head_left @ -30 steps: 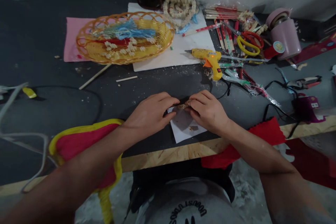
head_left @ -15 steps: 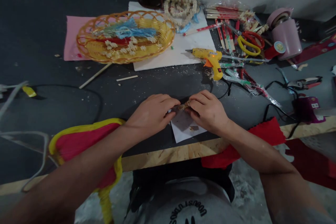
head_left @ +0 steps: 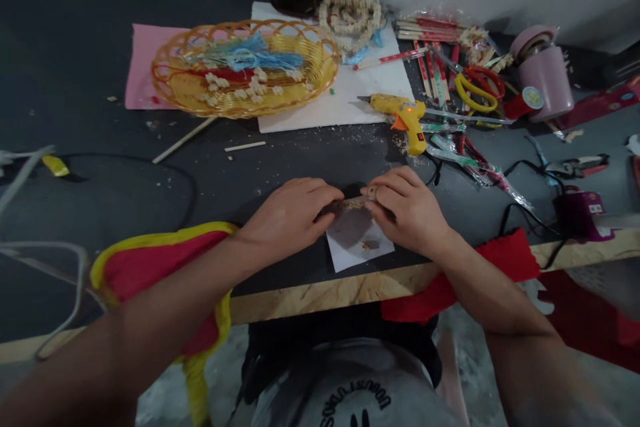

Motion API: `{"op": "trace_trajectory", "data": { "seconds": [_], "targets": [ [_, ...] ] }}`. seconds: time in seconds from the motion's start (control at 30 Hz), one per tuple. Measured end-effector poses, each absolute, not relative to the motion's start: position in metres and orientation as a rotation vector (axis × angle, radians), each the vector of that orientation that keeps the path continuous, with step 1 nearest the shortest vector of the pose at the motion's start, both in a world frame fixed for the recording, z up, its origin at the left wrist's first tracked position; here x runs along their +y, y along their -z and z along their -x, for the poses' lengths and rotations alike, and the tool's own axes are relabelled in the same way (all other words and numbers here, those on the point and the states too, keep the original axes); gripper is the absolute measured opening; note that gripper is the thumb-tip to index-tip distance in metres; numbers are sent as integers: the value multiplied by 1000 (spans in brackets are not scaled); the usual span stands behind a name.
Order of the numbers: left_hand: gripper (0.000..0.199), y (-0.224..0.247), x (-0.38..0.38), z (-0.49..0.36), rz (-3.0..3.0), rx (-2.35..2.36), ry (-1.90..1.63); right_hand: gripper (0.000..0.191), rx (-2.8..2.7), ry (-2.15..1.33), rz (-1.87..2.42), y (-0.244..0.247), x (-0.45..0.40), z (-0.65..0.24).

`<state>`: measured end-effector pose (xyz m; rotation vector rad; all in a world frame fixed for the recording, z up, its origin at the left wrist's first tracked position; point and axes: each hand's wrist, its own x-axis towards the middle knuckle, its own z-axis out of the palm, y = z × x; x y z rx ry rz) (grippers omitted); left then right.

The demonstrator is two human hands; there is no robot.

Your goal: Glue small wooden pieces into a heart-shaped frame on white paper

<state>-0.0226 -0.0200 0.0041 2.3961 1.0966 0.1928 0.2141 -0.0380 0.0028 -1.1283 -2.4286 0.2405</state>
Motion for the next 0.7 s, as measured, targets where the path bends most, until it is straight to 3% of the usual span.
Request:
{"op": "trace_trajectory", "data": {
  "seconds": [0.33,0.7],
  "targets": [
    [30,-12,-16,35,-2375,986,-209,19,-2302,-195,1190,-8,-33,-224],
    [27,-8,-10,42,-2460,1320,-476,17,-2187,-78,1192,-10,-26,-231]
  ]
}}
